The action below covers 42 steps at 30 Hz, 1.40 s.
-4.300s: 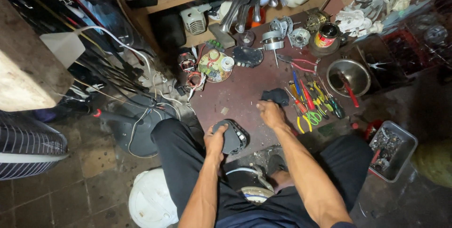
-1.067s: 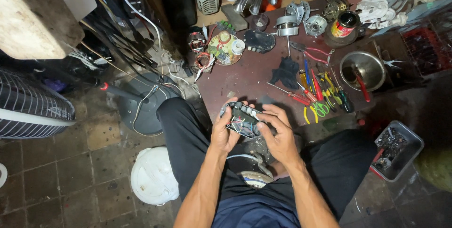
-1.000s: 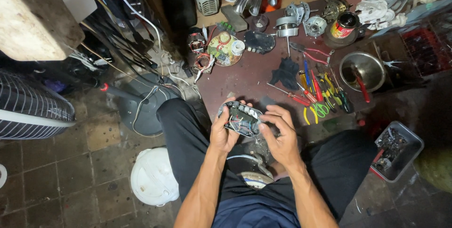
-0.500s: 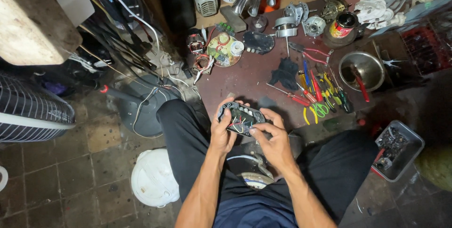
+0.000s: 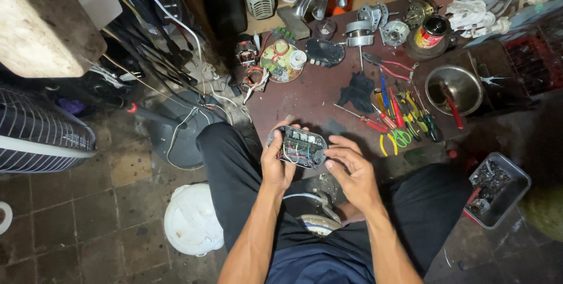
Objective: The person works on an electronic component, using a screwdriver and pliers to manipulate wires and small internal parts while holding the device housing.
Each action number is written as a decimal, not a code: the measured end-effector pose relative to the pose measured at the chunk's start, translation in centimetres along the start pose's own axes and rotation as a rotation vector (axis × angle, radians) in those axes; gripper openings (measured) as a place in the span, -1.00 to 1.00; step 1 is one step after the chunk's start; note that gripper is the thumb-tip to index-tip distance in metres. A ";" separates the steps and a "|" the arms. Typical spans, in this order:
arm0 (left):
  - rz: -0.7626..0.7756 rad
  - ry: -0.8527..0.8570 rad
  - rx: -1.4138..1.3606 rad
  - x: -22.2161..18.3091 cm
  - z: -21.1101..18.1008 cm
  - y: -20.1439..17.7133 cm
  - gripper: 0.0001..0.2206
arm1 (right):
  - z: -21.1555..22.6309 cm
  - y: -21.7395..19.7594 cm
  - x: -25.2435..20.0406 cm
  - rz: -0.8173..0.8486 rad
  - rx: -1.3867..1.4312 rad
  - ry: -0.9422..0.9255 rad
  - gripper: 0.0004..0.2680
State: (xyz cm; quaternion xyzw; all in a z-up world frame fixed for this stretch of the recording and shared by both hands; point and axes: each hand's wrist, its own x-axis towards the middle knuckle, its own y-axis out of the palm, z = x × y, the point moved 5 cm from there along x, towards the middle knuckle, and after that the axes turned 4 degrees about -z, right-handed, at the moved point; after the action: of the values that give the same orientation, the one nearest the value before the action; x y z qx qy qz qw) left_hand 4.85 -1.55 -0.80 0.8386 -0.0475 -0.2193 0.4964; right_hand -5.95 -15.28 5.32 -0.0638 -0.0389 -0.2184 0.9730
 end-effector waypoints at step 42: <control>-0.071 0.322 0.769 -1.3 -2.2 1.7 -0.50 | -3.1 -0.3 0.0 -0.216 0.433 0.091 -0.92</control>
State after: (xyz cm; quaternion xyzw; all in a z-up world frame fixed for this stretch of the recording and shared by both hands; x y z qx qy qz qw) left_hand 4.82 -0.28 1.94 0.9876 -0.0188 -0.0684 0.1404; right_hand -5.99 -16.01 2.30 0.1609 -0.0474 -0.3105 0.9356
